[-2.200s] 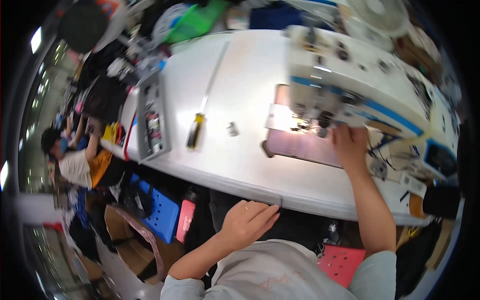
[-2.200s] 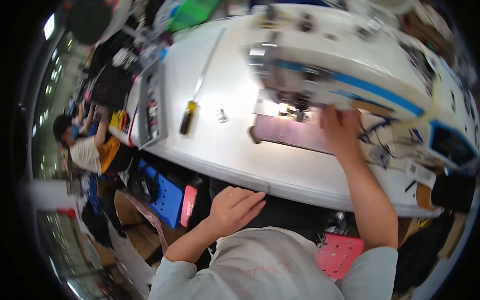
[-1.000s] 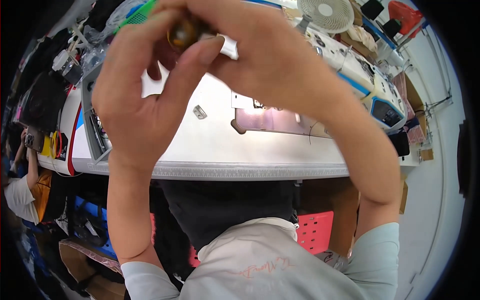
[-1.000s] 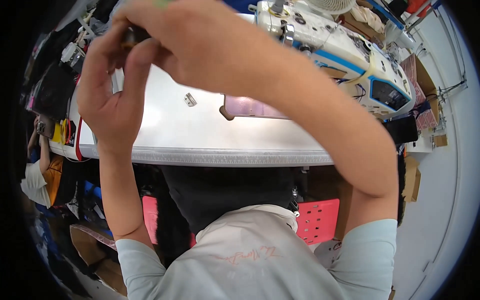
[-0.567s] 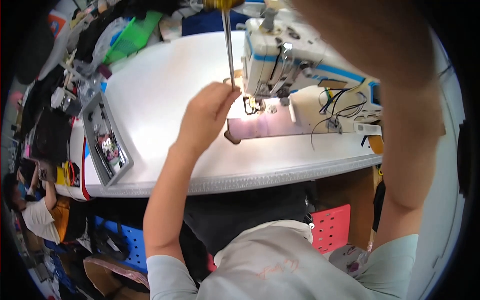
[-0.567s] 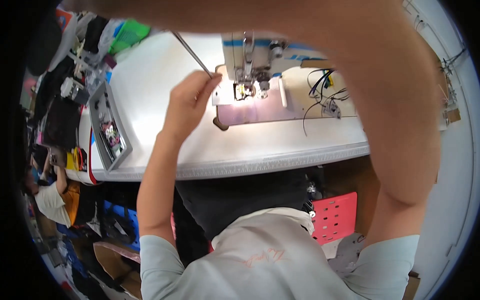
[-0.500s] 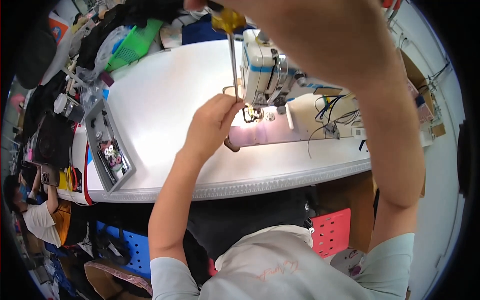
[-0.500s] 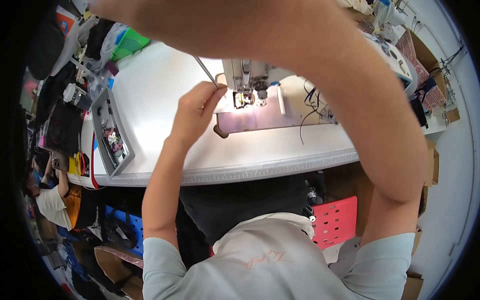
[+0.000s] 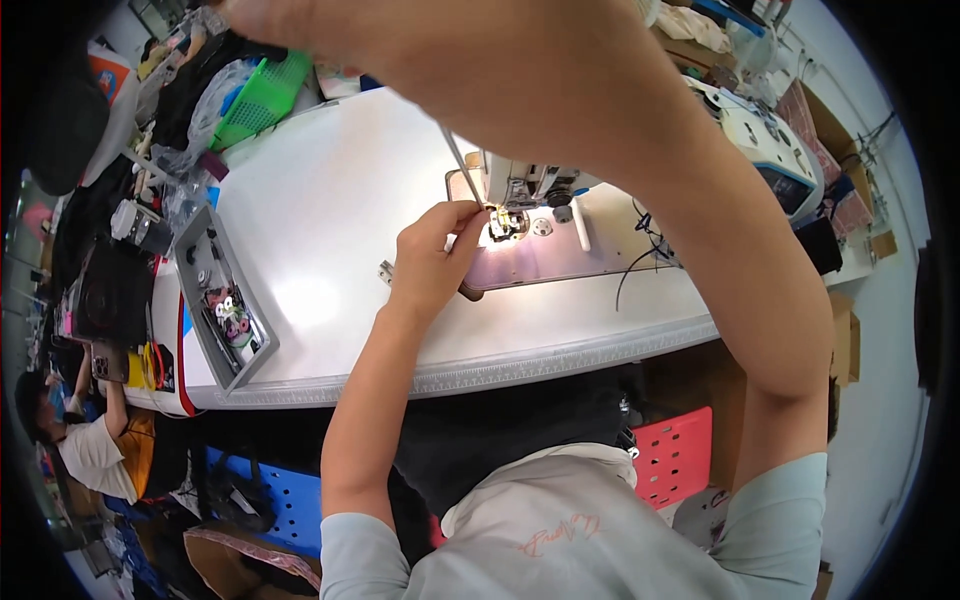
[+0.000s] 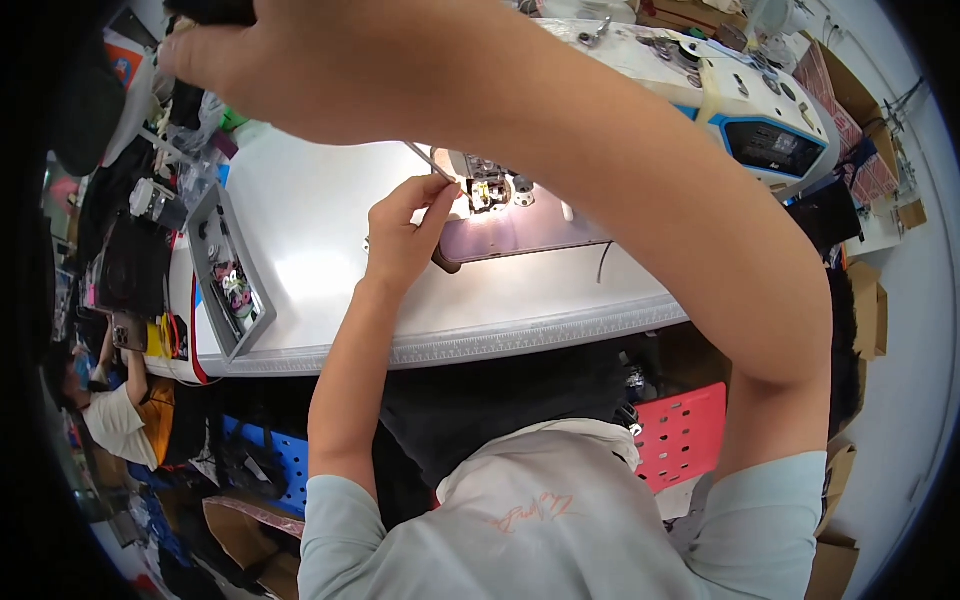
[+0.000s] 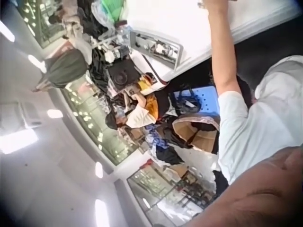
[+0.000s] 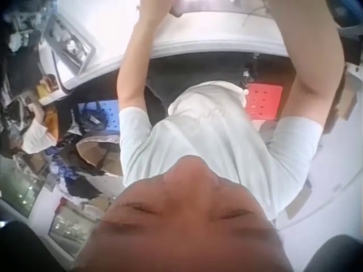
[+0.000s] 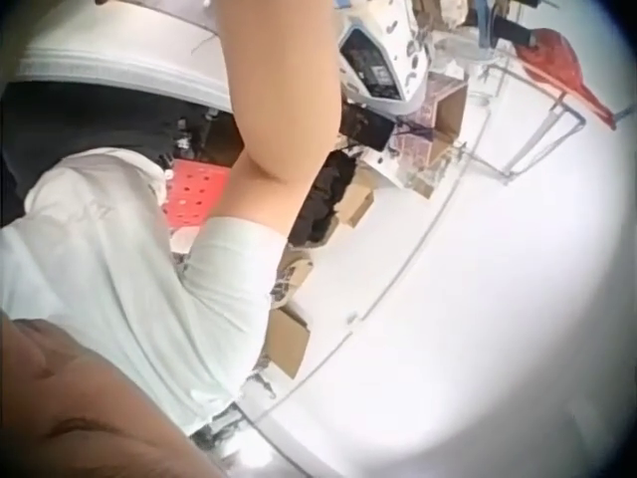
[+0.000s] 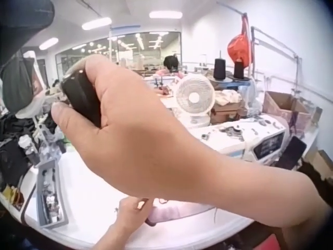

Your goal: Using a screwdriver to adjust and repair components of an industrial sewing machine.

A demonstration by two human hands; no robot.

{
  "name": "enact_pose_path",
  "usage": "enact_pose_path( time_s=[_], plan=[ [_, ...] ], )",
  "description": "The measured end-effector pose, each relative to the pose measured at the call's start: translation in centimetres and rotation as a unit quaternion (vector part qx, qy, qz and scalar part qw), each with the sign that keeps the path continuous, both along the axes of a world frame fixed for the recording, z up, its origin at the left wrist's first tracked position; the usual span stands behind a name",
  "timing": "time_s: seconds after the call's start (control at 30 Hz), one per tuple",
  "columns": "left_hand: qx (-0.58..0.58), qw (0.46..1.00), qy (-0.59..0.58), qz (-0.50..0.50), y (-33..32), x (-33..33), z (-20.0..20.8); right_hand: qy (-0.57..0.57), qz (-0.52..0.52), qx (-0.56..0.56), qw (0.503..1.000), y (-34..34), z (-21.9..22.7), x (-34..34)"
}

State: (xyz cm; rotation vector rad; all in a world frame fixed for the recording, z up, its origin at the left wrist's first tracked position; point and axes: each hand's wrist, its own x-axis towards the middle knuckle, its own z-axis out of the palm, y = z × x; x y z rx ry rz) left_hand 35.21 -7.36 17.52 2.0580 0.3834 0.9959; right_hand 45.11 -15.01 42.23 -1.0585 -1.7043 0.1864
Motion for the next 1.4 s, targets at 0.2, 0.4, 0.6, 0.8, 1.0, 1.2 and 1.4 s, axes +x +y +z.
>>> enact_pose_path(
  time_s=[0.2,0.4,0.6,0.8,1.0,1.2,1.4],
  plan=[
    [-0.014,1.000,-0.025,0.003,0.3,-0.3,-1.3,0.065,0.075,0.054,0.994,1.7,-1.0,-1.0],
    [-0.026,0.998,-0.051,-0.023,0.1,0.0,-1.3,0.078,0.099,0.090,0.988,3.4,-1.8,-2.7],
    [-0.024,0.999,-0.033,-0.030,0.3,0.2,-1.1,0.101,0.054,0.089,0.990,3.2,-1.5,-2.3],
    [-0.022,0.999,-0.030,-0.028,0.2,0.2,-1.0,0.099,0.047,0.091,0.990,3.8,-1.6,-2.3],
    [-0.011,1.000,-0.021,-0.016,0.4,0.0,-0.8,0.132,0.080,0.027,0.988,4.2,-0.8,-2.1],
    [-0.018,0.999,-0.025,-0.032,0.0,1.0,-0.5,0.185,0.081,-0.054,0.978,3.6,0.7,-1.7],
    [-0.010,1.000,-0.022,-0.015,0.9,0.0,-0.9,0.188,0.096,-0.017,0.977,5.1,0.0,-1.6]
  ],
)
